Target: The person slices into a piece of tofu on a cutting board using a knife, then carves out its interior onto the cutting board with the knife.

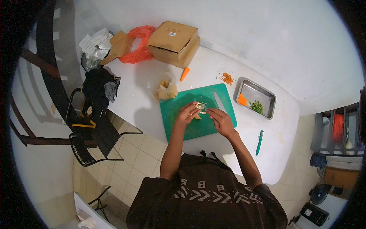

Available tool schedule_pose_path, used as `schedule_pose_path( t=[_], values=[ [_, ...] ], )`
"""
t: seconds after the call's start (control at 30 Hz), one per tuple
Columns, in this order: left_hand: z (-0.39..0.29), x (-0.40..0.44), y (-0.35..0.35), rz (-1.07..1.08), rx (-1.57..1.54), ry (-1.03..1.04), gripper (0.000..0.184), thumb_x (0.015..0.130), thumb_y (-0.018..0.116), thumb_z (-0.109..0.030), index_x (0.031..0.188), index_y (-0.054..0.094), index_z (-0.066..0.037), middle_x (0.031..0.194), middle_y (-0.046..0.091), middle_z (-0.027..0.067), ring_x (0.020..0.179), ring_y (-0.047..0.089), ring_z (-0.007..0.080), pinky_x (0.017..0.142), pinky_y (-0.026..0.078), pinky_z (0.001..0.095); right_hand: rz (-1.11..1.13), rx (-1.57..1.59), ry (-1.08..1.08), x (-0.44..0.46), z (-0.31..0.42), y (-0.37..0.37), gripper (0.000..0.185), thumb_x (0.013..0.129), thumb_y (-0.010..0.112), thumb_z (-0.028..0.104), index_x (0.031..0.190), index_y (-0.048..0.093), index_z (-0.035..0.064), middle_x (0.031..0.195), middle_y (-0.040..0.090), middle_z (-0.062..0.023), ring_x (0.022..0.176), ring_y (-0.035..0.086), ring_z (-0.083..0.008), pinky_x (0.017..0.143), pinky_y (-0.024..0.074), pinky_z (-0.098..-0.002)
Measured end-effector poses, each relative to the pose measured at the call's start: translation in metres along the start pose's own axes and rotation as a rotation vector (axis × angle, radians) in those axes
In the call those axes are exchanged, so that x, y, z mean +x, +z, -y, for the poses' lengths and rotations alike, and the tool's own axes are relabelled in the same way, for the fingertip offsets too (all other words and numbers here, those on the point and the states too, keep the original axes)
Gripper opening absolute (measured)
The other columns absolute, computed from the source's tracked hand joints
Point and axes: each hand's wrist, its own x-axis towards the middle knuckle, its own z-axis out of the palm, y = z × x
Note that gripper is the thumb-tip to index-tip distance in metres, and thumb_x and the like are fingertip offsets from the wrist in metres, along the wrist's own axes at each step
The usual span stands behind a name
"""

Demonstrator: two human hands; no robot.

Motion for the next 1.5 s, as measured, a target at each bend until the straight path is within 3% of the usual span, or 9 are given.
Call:
schedule_pose_path(
  t=[0.27,0.33,0.5,0.63,0.97,1.17,1.23,1.33,1.5],
  values=[
    [0.007,0.004,0.004,-0.070,0.021,0.056,0.023,0.095,0.066,-0.016,0.113,0.063,-0.001,0.112,0.066,0.0101,0.109,0.064,0.0232,0.101,0.052,0.0385,-0.106,0.167,0.184,-0.005,0.006,0.010,0.026,0.096,0.055,0.008,0.120,0.065,0.0043,0.114,0.067,-0.0176,0.100,0.066,-0.0357,0.088,0.0531,-0.0408],
    [0.011,0.005,0.004,-0.084,0.055,0.054,0.025,0.095,0.066,-0.018,0.115,0.062,-0.003,0.114,0.066,0.0084,0.112,0.062,0.0213,0.104,0.049,0.0372,-0.130,0.278,0.362,-0.006,0.003,0.015,0.026,0.102,0.050,0.016,0.116,0.066,0.0010,0.106,0.070,-0.0151,0.096,0.068,-0.0263,0.079,0.0535,-0.0360],
    [0.016,0.004,0.008,-0.139,0.134,0.167,0.036,0.095,0.068,-0.019,0.124,0.058,0.000,0.117,0.065,0.0108,0.109,0.064,0.0211,0.095,0.053,0.0347,-0.184,0.653,0.652,-0.014,-0.019,0.037,0.037,0.105,0.046,0.031,0.117,0.066,0.0034,0.107,0.071,-0.0082,0.095,0.067,-0.0185,0.074,0.0516,-0.0326],
    [0.022,0.002,0.014,-0.205,0.152,0.236,0.032,0.091,0.072,-0.015,0.117,0.063,0.002,0.110,0.067,0.0091,0.098,0.067,0.0179,0.082,0.058,0.0306,-0.162,0.950,0.922,-0.016,-0.027,0.036,0.039,0.103,0.046,0.036,0.120,0.063,0.0047,0.111,0.070,-0.0058,0.097,0.067,-0.0158,0.075,0.0494,-0.0304],
    [0.031,0.018,-0.007,-0.296,0.164,0.277,0.032,0.090,0.073,-0.014,0.118,0.062,-0.002,0.111,0.066,0.0079,0.099,0.066,0.0172,0.083,0.058,0.0322,-0.250,1.212,1.050,-0.031,-0.029,0.039,0.043,0.102,0.048,0.040,0.125,0.059,0.0060,0.118,0.067,-0.0083,0.101,0.066,-0.0170,0.076,0.0490,-0.0298],
    [0.031,0.023,-0.026,-0.311,0.032,0.236,0.032,0.092,0.071,-0.017,0.119,0.059,-0.003,0.114,0.064,0.0089,0.106,0.064,0.0224,0.091,0.056,0.0380,-0.435,0.689,0.798,-0.047,-0.034,0.073,0.030,0.103,0.048,0.022,0.125,0.061,0.0064,0.118,0.068,-0.0098,0.095,0.068,-0.0204,0.075,0.0507,-0.0324],
    [0.032,0.023,-0.030,-0.319,0.000,0.219,0.033,0.094,0.069,-0.019,0.120,0.058,-0.003,0.119,0.063,0.0099,0.110,0.062,0.0249,0.097,0.054,0.0401,-0.389,0.132,0.472,-0.055,-0.043,0.083,0.027,0.099,0.054,0.009,0.125,0.061,0.0048,0.119,0.067,-0.0142,0.098,0.067,-0.0258,0.079,0.0519,-0.0364],
    [0.031,0.025,-0.036,-0.315,-0.020,0.204,0.027,0.094,0.068,-0.020,0.115,0.059,-0.006,0.115,0.063,0.0080,0.108,0.062,0.0238,0.099,0.052,0.0385,-0.404,-0.112,0.213,-0.060,-0.050,0.090,0.031,0.093,0.058,0.002,0.124,0.061,0.0044,0.120,0.065,-0.0158,0.102,0.064,-0.0311,0.085,0.0511,-0.0401],
    [0.027,0.018,-0.038,-0.231,-0.078,0.146,0.023,0.096,0.067,-0.024,0.111,0.059,-0.008,0.110,0.064,0.0059,0.105,0.061,0.0188,0.099,0.051,0.0336,-0.206,-0.237,0.269,-0.065,-0.054,0.091,0.037,0.089,0.062,0.005,0.125,0.061,0.0105,0.122,0.065,-0.0088,0.108,0.060,-0.0304,0.088,0.0479,-0.0438]
  ],
)
